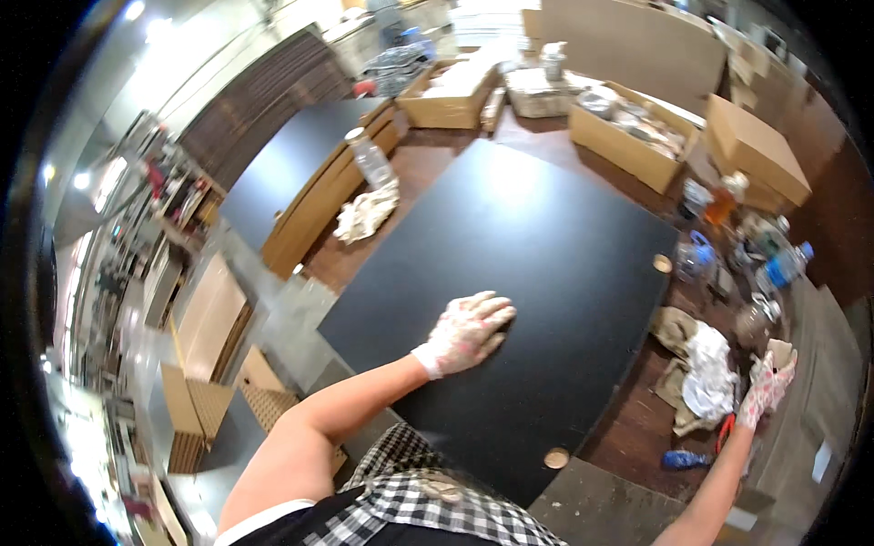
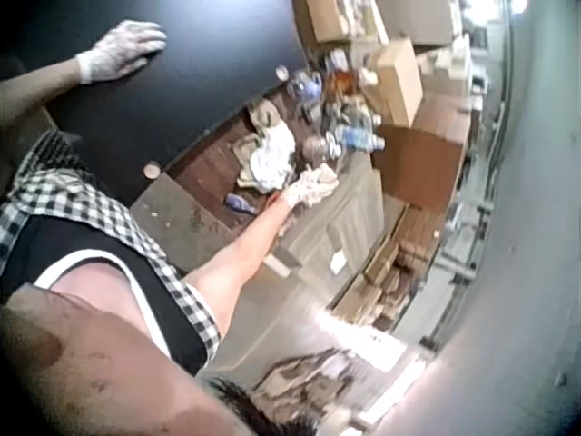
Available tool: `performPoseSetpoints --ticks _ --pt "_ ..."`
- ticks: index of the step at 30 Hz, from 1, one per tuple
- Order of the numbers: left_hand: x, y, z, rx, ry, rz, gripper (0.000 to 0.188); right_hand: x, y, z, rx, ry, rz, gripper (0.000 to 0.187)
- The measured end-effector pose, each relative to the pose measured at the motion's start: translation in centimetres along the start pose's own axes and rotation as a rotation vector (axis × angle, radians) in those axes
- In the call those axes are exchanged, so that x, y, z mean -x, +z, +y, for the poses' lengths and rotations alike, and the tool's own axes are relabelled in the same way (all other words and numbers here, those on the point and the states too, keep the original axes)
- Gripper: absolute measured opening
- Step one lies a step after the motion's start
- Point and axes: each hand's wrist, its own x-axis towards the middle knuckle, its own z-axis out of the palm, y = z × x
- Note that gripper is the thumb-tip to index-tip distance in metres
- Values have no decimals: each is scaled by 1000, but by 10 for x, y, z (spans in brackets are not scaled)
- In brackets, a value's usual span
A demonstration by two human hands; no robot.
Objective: The person wipes a black wooden panel with a cloth and then uses a spatula to apply a dark filler substance from a small container into a hole in the panel.
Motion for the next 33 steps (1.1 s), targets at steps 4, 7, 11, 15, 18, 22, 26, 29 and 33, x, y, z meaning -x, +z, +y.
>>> performPoseSetpoints --ticks 4,7,11,15,18,22,26,29,33 --pt "18 -6 -5 74 -1 -19 43 75 -68 -222 -842 264 -387 53" --pt "33 -1 -18 291 91 159 37 130 -94 -323 -1121 100 -519 54" --pt "122 -25 -52 455 135 405 36 214 -146 -427 -1271 -102 -602 61" --pt "261 -63 -150 547 44 397 35 349 -197 -561 -1456 230 -767 60" --pt "332 -107 -206 431 -81 324 33 428 -212 -648 -1510 350 -1075 60" --pt "378 -122 -262 506 -109 286 31 470 -218 -711 -1357 150 -1210 62" --pt "380 -124 -298 569 -21 84 29 491 -205 -737 -1369 231 -1185 68" --pt "369 -149 -328 540 95 -12 27 496 -192 -761 -1409 252 -1131 71" --pt "355 -202 -375 570 98 23 32 505 -158 -787 -1366 347 -1142 63"
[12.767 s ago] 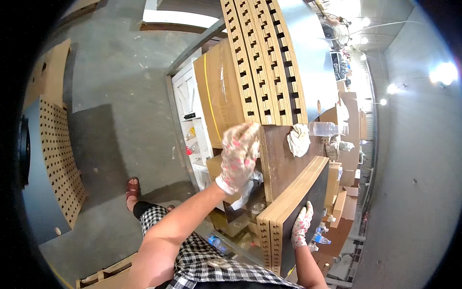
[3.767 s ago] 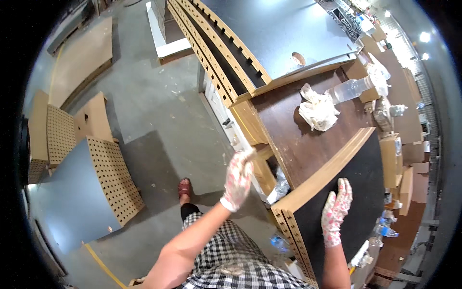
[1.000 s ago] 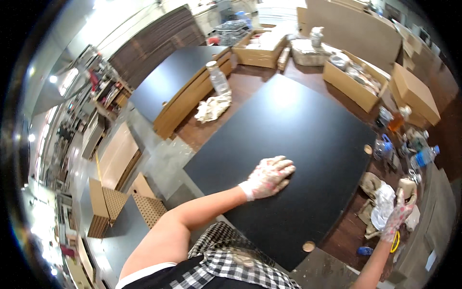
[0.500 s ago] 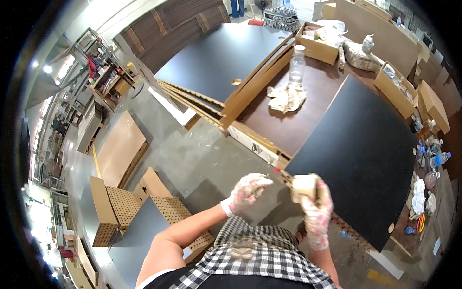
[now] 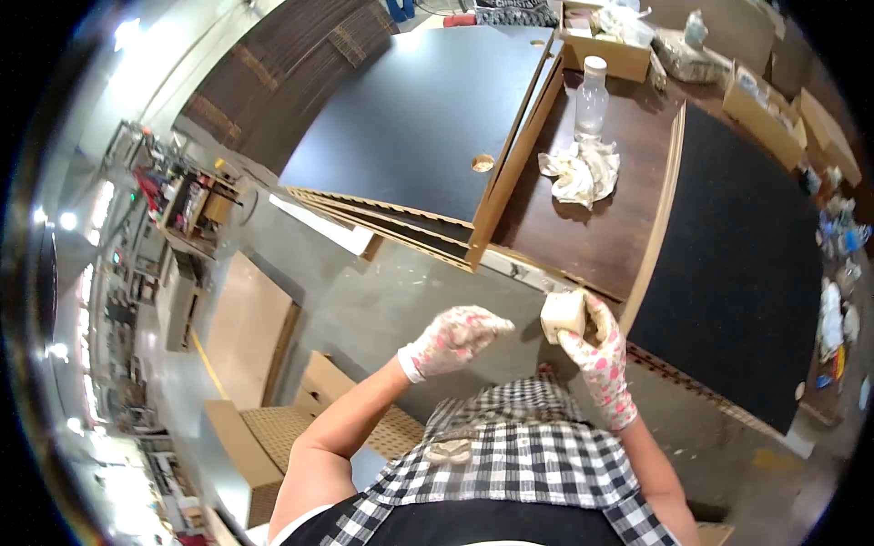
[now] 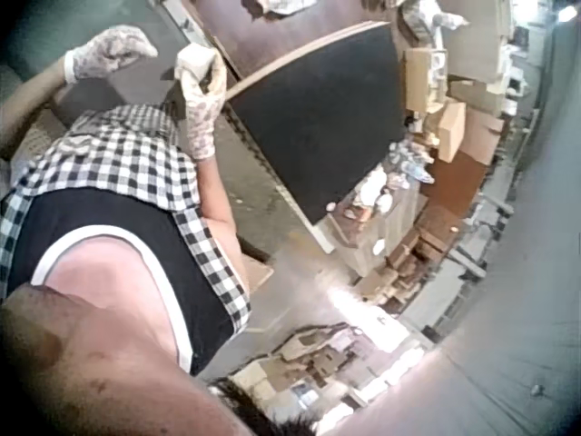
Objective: The person wipes a black wooden panel with a cloth and then uses a spatula to apply a dark filler substance from a small container into a hole in the panel.
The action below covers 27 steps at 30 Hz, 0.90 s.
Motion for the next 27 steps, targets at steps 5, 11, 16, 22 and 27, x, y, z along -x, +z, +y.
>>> performPoseSetpoints --ticks 5,11,16,22,27 --pt "-13 -109 -29 6 -26 69 23 -25 60 14 -37 -31 28 64" --pt "-104 -184 -83 -247 363 -41 27 -41 99 30 -205 -50 306 57" --pt "-185 -173 -132 -282 508 -252 39 -30 151 56 -376 -135 730 56" --pt "-277 -114 -165 -452 651 -382 44 -21 186 83 -357 -136 956 69" --pt "-284 -106 -158 -454 736 -449 33 -23 198 111 -376 -182 1010 64"
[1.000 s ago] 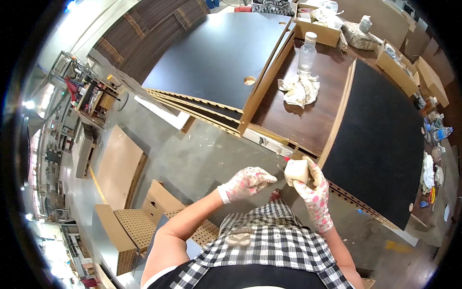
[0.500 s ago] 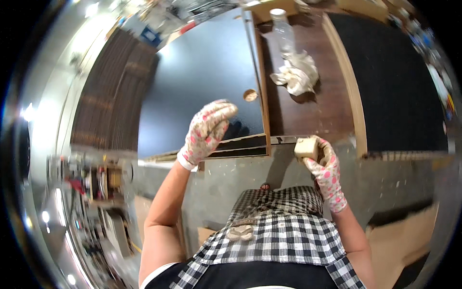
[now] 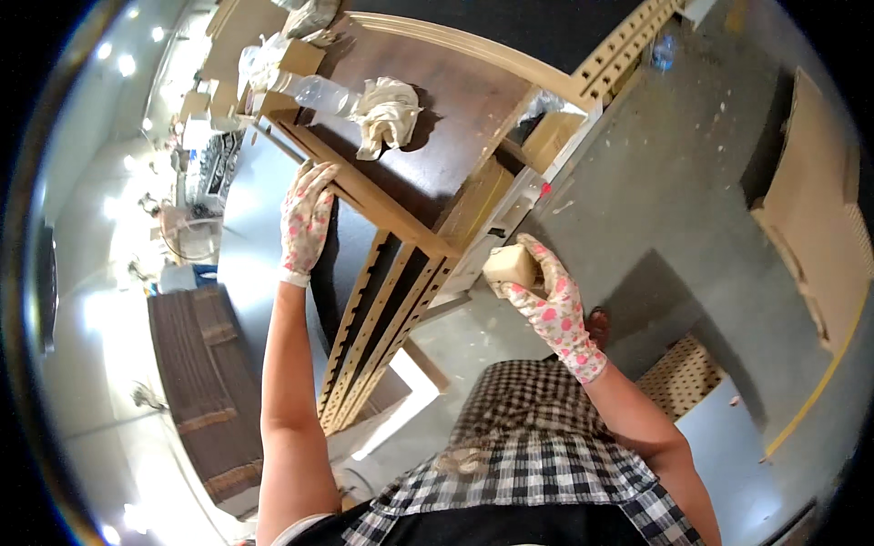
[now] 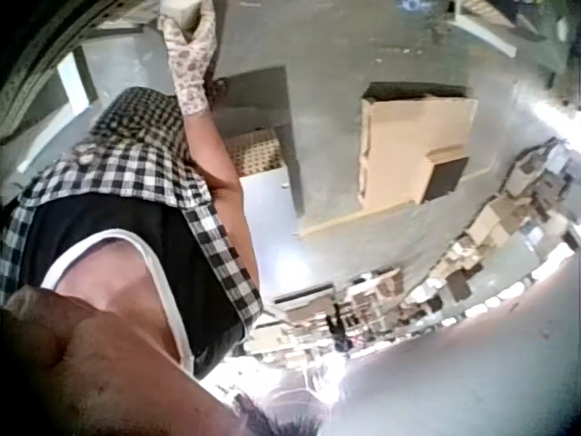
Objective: The person wipes a black wooden panel with a cloth and then uses a spatula to apply a dark filler substance from a small container into a hole in the panel.
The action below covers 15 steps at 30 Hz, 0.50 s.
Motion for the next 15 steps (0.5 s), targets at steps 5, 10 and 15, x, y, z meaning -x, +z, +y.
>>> performPoseSetpoints --ticks 5,10,15 --pt "1 4 1 133 -33 -41 31 1 21 34 64 -87 80 59" --pt "4 2 -9 371 -58 -77 41 12 37 67 -71 -89 198 58" --pt "1 2 -1 304 50 -97 40 18 56 107 -209 -516 355 64"
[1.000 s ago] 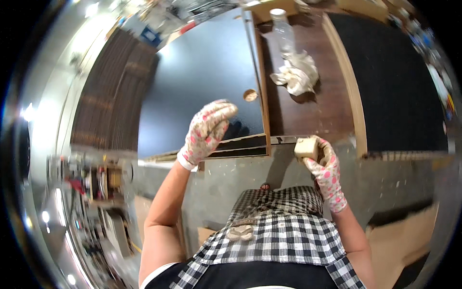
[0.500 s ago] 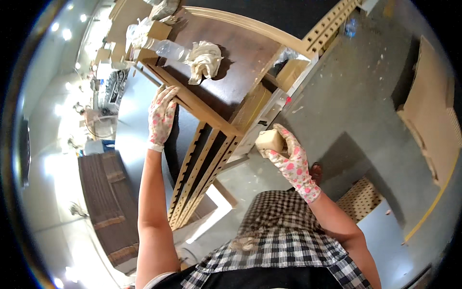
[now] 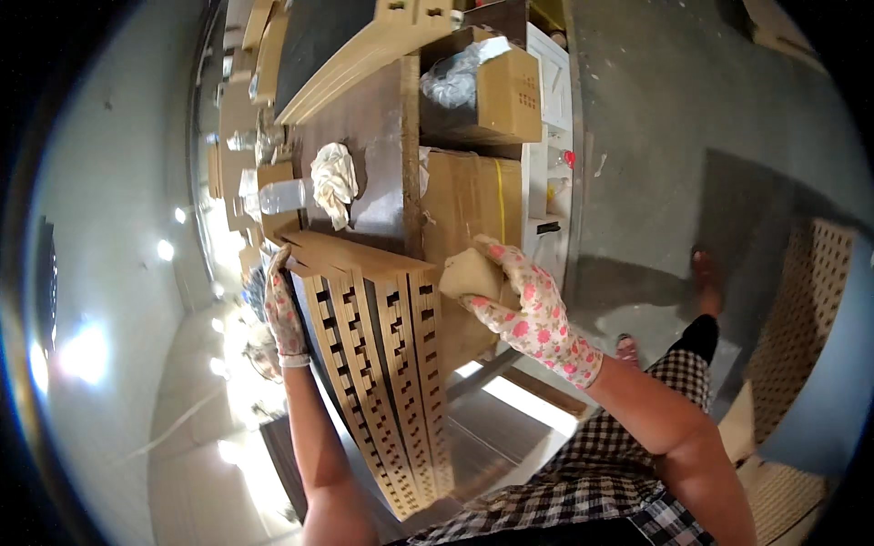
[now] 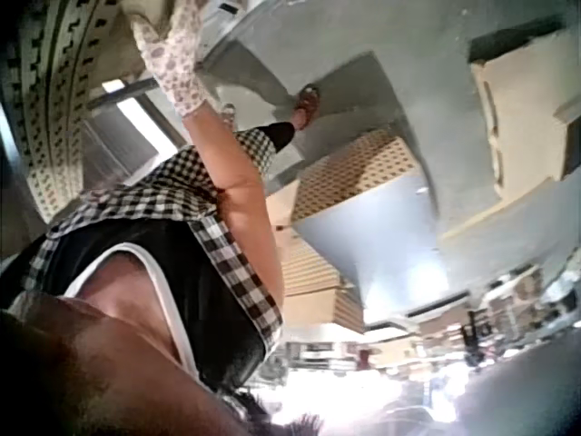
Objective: The person wipes a black wooden panel with a cloth and then uses a spatula to apply a dark filler substance from a small container into a hole in the panel.
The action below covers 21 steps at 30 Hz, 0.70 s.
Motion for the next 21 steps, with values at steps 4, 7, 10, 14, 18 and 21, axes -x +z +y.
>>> performPoseSetpoints --ticks 4,7,10,14,18,21 --pt "1 2 9 -114 17 -91 46 17 18 16 201 -309 111 64" --pt "10 8 15 -214 8 -148 46 26 24 13 161 -126 125 57" --pt "12 -2 5 -479 200 -114 46 21 27 21 139 -342 224 59" --pt "13 8 17 -270 83 -178 56 5 27 20 116 -368 187 57" --pt "15 6 9 -81 1 -224 68 -5 35 22 133 -506 250 60" --pt "17 6 9 -8 -12 -212 69 -8 39 20 139 -473 219 64"
